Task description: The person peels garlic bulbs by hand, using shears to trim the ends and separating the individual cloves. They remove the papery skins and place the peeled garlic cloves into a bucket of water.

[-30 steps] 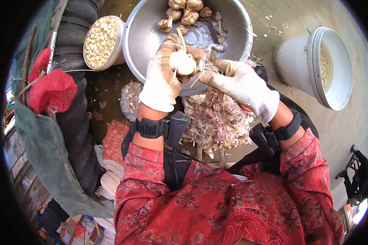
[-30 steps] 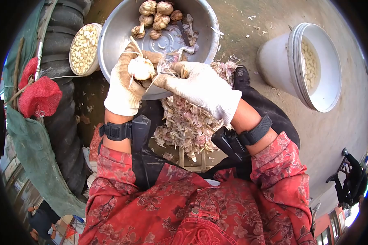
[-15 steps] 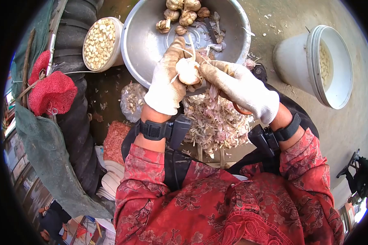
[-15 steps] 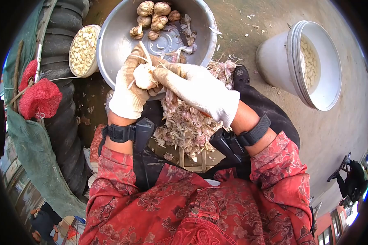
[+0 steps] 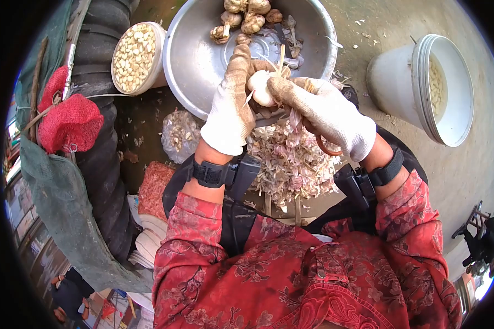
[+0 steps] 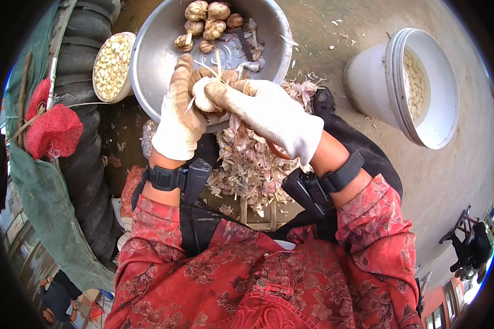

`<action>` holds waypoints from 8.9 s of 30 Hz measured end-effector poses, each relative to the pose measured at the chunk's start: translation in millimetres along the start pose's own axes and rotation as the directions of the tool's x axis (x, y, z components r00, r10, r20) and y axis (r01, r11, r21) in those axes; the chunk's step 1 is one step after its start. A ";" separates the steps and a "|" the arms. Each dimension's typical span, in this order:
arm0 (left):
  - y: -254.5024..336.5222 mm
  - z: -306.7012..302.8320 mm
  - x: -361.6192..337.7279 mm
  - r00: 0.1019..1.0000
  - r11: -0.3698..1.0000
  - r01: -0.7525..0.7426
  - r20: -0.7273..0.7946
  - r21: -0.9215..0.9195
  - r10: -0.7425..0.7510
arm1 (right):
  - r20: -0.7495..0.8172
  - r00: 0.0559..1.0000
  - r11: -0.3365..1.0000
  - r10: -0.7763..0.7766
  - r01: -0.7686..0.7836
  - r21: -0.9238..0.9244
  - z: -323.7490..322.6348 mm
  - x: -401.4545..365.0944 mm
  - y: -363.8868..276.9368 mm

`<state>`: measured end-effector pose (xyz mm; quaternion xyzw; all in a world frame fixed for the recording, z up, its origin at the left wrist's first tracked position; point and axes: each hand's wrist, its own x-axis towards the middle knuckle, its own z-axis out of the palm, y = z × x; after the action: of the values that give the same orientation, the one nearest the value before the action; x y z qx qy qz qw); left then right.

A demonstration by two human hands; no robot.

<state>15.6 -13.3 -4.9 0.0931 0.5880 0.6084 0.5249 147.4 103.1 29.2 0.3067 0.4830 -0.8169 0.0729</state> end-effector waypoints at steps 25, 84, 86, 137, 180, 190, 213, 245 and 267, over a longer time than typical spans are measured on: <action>0.6 4.4 6.9 0.997 0.986 0.047 -0.058 -0.158 -0.057 | 0.104 0.957 0.724 -0.272 0.274 -0.633 7.2 5.9 33.2; 14.3 -7.3 12.6 0.988 0.947 0.139 0.100 -0.289 -0.114 | 0.171 0.894 0.495 -0.415 0.379 -0.782 11.0 6.6 43.4; 15.8 -4.8 13.4 0.995 0.975 0.080 -0.047 -0.209 -0.092 | 0.181 0.925 0.436 -0.333 0.322 -0.840 12.5 4.6 44.3; 18.8 -27.1 -18.9 0.944 0.959 -0.197 -0.304 -0.205 0.129 | -0.133 0.920 0.863 -0.368 0.285 -0.417 61.3 61.5 11.9; 19.6 -16.1 -0.2 0.905 0.942 -0.286 -0.372 -0.177 0.205 | -0.122 0.992 0.991 -0.036 0.051 0.124 45.1 40.5 -4.8; 9.1 -12.4 4.4 0.926 0.881 -0.202 -0.377 -0.428 0.029 | -0.216 0.924 0.915 -0.314 0.235 -0.327 51.1 48.5 11.8; 25.9 -11.0 -10.1 0.934 0.918 -0.226 -0.340 -0.325 0.110 | -0.025 0.992 0.965 -0.123 0.126 0.228 36.0 47.3 8.3; 13.8 -20.1 -0.7 0.852 0.867 -0.379 -0.244 0.323 0.463 | -0.071 0.990 0.981 -0.124 0.133 0.142 37.4 37.1 -6.3; 23.9 -7.6 -5.0 0.920 0.985 -0.173 -0.359 -0.012 0.157 | -0.173 0.953 0.961 -0.248 0.219 -0.171 46.2 44.8 26.5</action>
<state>-0.4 -16.0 14.8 0.0190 0.6499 0.6698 0.3585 102.6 58.7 -0.1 0.3186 0.5808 -0.7475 -0.0486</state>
